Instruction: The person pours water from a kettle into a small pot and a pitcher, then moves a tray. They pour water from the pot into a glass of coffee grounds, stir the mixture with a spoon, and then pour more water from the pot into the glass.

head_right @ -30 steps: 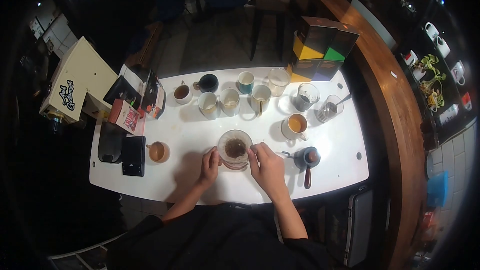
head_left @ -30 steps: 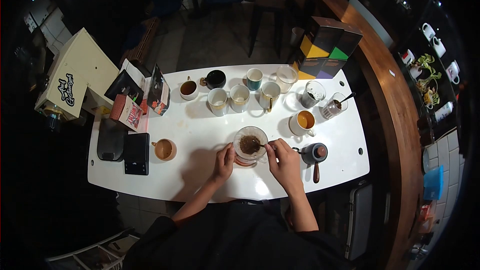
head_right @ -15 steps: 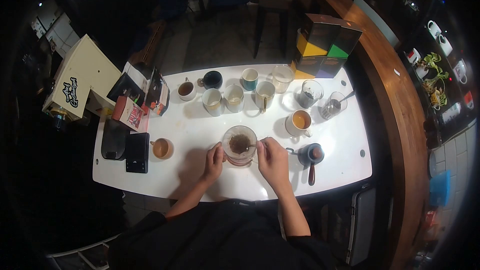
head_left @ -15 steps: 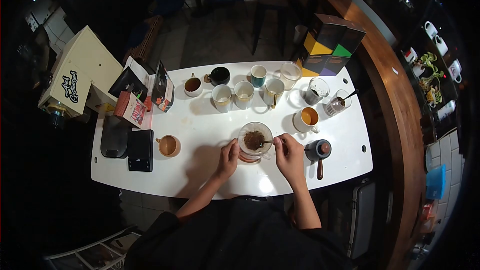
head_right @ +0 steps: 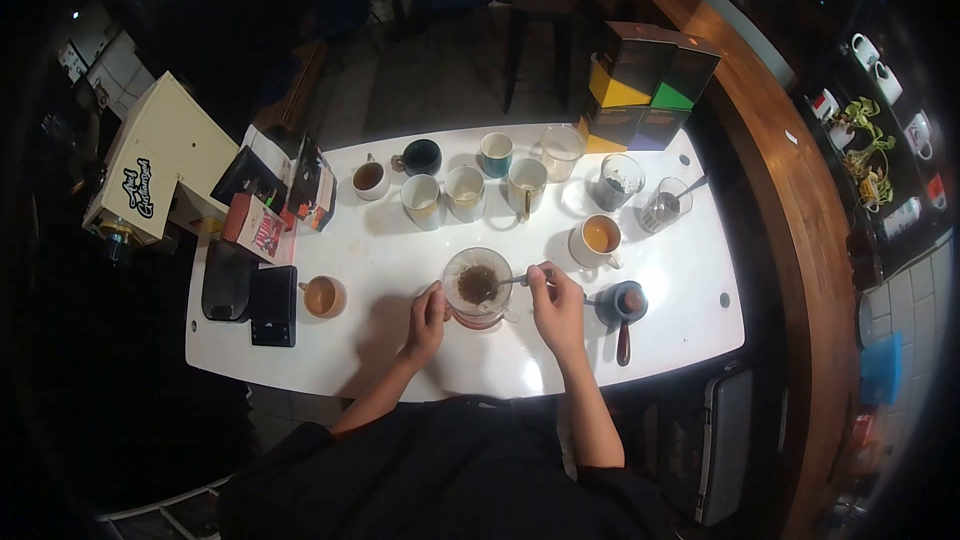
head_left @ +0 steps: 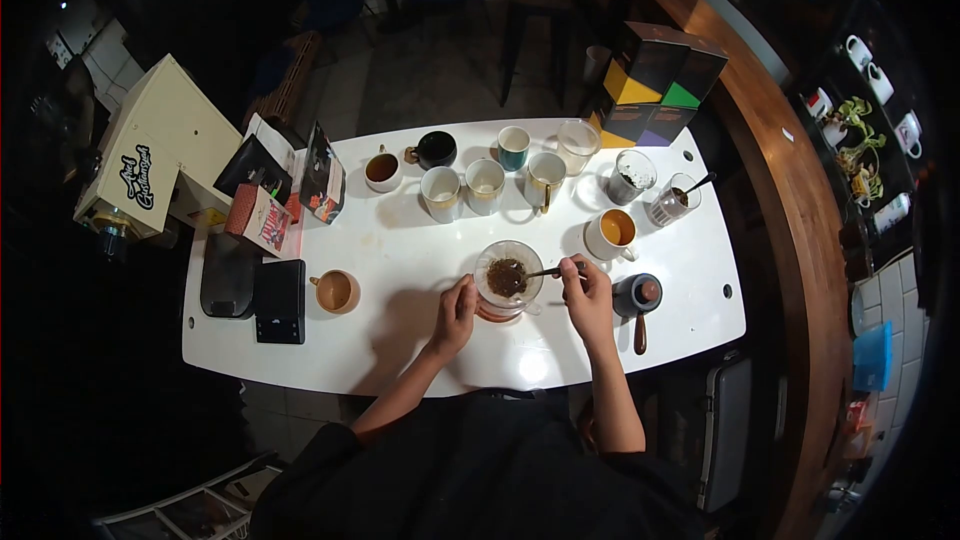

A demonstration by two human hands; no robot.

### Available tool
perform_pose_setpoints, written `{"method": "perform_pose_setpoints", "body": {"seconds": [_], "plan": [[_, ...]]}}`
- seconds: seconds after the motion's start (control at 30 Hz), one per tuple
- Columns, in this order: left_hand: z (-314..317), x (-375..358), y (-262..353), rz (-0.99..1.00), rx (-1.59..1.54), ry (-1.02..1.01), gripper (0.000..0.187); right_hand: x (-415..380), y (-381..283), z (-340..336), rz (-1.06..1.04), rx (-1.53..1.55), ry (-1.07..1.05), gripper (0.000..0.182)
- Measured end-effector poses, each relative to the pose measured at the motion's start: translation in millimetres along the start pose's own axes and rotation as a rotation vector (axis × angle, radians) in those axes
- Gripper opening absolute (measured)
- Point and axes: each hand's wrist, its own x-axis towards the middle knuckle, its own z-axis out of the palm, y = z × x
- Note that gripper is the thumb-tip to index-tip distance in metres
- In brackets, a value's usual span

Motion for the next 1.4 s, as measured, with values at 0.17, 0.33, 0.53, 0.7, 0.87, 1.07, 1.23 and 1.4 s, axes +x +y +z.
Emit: {"method": "perform_pose_setpoints", "body": {"seconds": [0.17, 0.33, 0.53, 0.7, 0.87, 1.07, 1.23, 1.4], "plan": [[-1.6, 0.4, -1.3, -0.015, -0.005, -0.023, 0.030, -1.2, -10.3, -2.7, 0.021, 0.059, -0.009, 0.030], [-0.8, 1.5, 0.4, 0.009, -0.005, -0.013, 0.031, -5.1, -21.6, -4.6, -0.054, -0.039, -0.007, 0.028], [0.7, -0.5, 0.7, -0.008, 0.001, 0.003, 0.031, -12.0, -42.9, -0.6, -0.295, -0.214, 0.015, 0.016], [0.8, 0.0, -4.9, 0.022, -0.004, 0.010, 0.031, -16.6, -56.9, -1.2, -0.419, -0.307, -0.043, 0.005], [0.4, -0.1, -4.9, -0.020, 0.006, 0.009, 0.032, -14.9, -48.7, -0.8, -0.472, -0.367, -0.057, 0.007], [0.7, 1.4, 0.2, -0.010, 0.002, 0.004, 0.032, -12.9, -37.6, 2.8, -0.402, -0.340, -0.007, 0.013], [0.7, 1.2, -1.3, -0.004, 0.006, 0.016, 0.032, -13.0, -24.7, 3.1, -0.259, -0.267, -0.001, 0.023], [0.0, 1.1, -6.1, -0.014, -0.001, -0.004, 0.033, -12.4, -13.6, 1.6, -0.103, -0.158, -0.013, 0.030]]}}
